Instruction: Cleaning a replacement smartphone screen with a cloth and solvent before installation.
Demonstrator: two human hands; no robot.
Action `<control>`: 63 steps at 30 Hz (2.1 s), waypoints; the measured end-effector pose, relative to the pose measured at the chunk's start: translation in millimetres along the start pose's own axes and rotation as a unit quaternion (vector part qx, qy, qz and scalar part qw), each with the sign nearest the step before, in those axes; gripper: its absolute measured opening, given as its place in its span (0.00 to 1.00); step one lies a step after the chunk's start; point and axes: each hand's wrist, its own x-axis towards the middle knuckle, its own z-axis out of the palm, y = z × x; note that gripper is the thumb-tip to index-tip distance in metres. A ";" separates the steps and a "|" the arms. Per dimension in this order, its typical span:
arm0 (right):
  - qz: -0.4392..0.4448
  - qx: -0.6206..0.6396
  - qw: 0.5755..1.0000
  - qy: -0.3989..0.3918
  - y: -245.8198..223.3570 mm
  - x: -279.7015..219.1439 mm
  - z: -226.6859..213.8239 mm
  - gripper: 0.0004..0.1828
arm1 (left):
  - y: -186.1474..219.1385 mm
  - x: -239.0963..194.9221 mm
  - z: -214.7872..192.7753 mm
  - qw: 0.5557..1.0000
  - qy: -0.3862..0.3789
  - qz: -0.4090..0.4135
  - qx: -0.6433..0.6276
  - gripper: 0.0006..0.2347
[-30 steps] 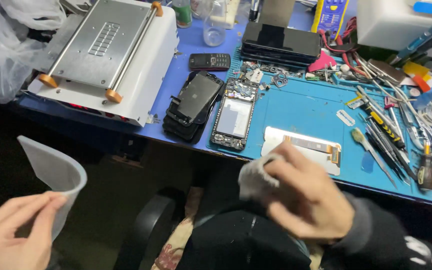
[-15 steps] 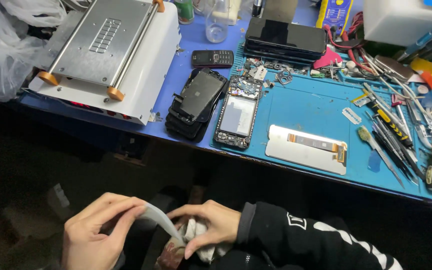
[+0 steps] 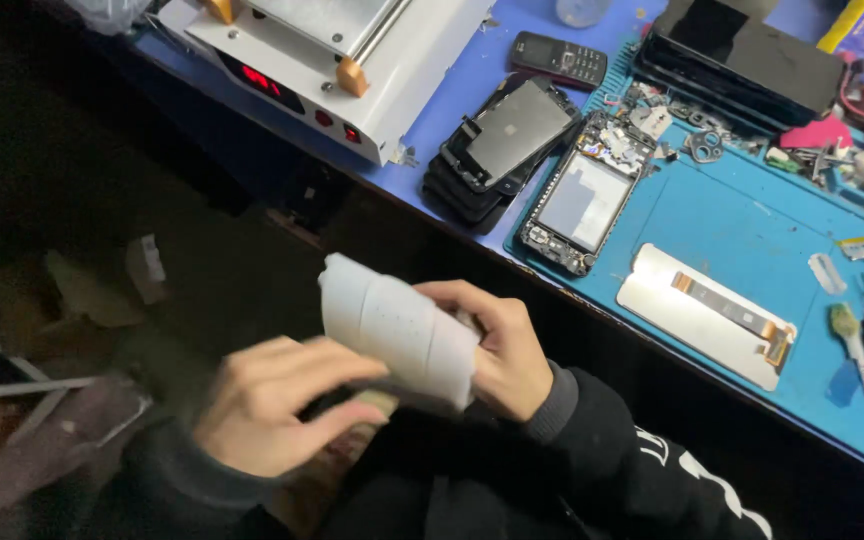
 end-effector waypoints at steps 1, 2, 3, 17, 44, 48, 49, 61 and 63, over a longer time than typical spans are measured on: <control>0.002 -0.006 1.000 -0.008 -1.6 1.4 -5.4 0.21 | -4.0 6.3 2.1 1.000 0.008 -0.004 -0.005 0.13; 0.030 0.084 0.996 0.010 -2.8 2.2 -4.3 0.20 | -6.5 6.3 0.5 0.996 0.070 -0.062 -0.005 0.22; 0.060 0.173 0.983 0.028 -3.9 2.8 -2.2 0.20 | -9.6 5.1 -1.2 0.984 0.132 -0.119 -0.004 0.31; 0.204 0.350 0.909 -0.094 -33.9 19.2 -8.8 0.29 | -48.8 10.9 51.9 0.814 0.288 -0.212 -0.457 0.18; 0.021 -0.004 1.000 0.001 -0.6 6.0 22.4 0.11 | -9.9 7.7 41.9 0.968 0.223 -0.087 -0.070 0.12; 0.035 -0.035 0.999 -0.012 3.7 4.9 20.2 0.09 | -4.0 16.4 42.1 0.931 0.199 -0.151 -0.267 0.15; 0.034 -0.036 0.999 -0.012 -1.7 6.7 19.4 0.09 | -6.8 16.2 44.0 0.931 0.199 -0.150 -0.267 0.15; -0.005 -0.160 0.986 -0.037 -34.2 8.5 23.3 0.13 | -45.2 7.4 39.9 0.944 0.272 -0.128 -0.138 0.10; 0.071 -0.057 0.996 -0.016 -34.3 8.3 23.1 0.13 | -44.9 3.5 23.4 0.913 0.316 -0.196 -0.169 0.17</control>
